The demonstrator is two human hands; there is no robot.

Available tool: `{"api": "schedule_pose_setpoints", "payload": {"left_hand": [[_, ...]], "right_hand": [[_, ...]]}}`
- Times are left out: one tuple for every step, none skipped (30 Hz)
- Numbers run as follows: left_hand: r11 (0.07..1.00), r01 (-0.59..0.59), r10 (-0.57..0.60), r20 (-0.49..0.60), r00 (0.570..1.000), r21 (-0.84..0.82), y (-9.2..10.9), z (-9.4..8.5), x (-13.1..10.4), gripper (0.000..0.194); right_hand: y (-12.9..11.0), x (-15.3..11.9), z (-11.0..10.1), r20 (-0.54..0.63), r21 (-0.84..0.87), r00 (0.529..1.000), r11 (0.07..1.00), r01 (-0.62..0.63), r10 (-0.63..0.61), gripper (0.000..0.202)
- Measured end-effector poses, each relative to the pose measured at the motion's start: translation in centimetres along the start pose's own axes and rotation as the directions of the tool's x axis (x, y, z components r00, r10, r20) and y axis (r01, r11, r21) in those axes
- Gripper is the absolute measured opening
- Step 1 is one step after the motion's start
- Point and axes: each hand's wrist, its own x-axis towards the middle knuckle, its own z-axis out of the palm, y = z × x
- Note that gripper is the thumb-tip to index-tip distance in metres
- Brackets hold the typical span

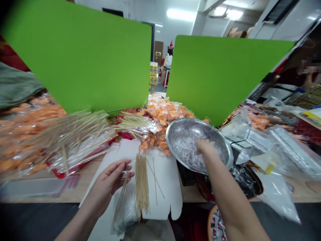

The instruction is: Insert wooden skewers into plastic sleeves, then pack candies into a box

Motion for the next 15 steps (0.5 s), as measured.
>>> {"api": "schedule_pose_setpoints", "payload": {"left_hand": [[0.999, 0.02, -0.019, 0.008, 1.0, -0.028, 0.0, 0.0, 0.0, 0.036], [0.998, 0.035, -0.034, 0.019, 0.999, -0.054, 0.0, 0.1, 0.0, 0.035], [0.996, 0.047, -0.045, 0.03, 0.999, -0.079, 0.1, 0.2, -0.1, 0.033], [0.993, 0.057, -0.053, 0.038, 0.998, -0.105, 0.2, 0.3, 0.0, 0.03], [0.989, 0.067, -0.062, 0.044, 0.997, -0.13, 0.3, 0.5, 0.0, 0.028], [0.985, 0.078, -0.071, 0.047, 0.996, -0.152, 0.3, 0.6, 0.0, 0.026], [0.981, 0.089, -0.082, 0.048, 0.995, -0.171, 0.4, 0.8, 0.0, 0.025], [0.978, 0.101, -0.094, 0.051, 0.994, -0.183, 0.4, 0.9, 0.0, 0.024], [0.975, 0.112, -0.103, 0.056, 0.993, -0.191, 0.5, 1.1, 0.0, 0.023], [0.973, 0.118, -0.108, 0.062, 0.992, -0.196, 0.5, 1.3, 0.0, 0.022], [0.972, 0.12, -0.109, 0.068, 0.992, -0.201, 0.5, 1.4, -0.1, 0.02], [0.971, 0.117, -0.104, 0.072, 0.992, -0.21, 0.4, 1.6, -0.2, 0.019], [0.968, 0.114, -0.099, 0.079, 0.992, -0.222, 0.4, 1.8, -0.3, 0.018], [0.966, 0.113, -0.095, 0.087, 0.992, -0.234, 0.4, 1.9, -0.4, 0.018], [0.963, 0.112, -0.092, 0.093, 0.991, -0.246, 0.4, 2.0, -0.5, 0.017]], "right_hand": [[0.7, 0.1, -0.2, -0.012, -0.024, 1.0, 1.0, -0.004, 0.003, 0.038], [1.3, 0.0, -0.3, -0.025, -0.045, 1.0, 0.999, 0.0, -0.001, 0.037], [1.7, -0.1, -0.6, -0.041, -0.059, 0.999, 0.998, 0.009, -0.011, 0.034], [2.0, -0.4, -0.9, -0.061, -0.067, 0.998, 0.998, 0.02, -0.024, 0.03], [2.1, -0.7, -1.1, -0.083, -0.071, 0.996, 0.997, 0.03, -0.036, 0.029], [2.1, -1.1, -1.3, -0.109, -0.076, 0.993, 0.996, 0.036, -0.044, 0.028], [1.8, -1.6, -1.3, -0.134, -0.086, 0.99, 0.996, 0.039, -0.05, 0.028], [1.3, -2.2, -1.2, -0.163, -0.096, 0.985, 0.994, 0.044, -0.059, 0.028], [0.4, -3.1, -0.8, -0.19, -0.095, 0.979, 0.994, 0.058, -0.075, 0.026], [-0.8, -4.2, -0.2, -0.202, -0.065, 0.975, 0.994, 0.085, -0.096, 0.024], [-2.4, -5.5, 0.7, -0.188, 0.0, 0.974, 0.992, 0.126, -0.124, 0.022], [-4.1, -7.1, 1.8, -0.147, 0.113, 0.976, 0.977, 0.179, -0.162, 0.022], [-6.0, -8.9, 3.0, -0.05, 0.278, 0.977, 0.936, 0.214, -0.209, 0.026], [-7.9, -10.6, 4.3, 0.072, 0.429, 0.958, 0.875, 0.223, -0.279, 0.029], [-9.7, -12.3, 5.5, 0.148, 0.556, 0.923, 0.801, 0.22, -0.356, 0.034]]}}
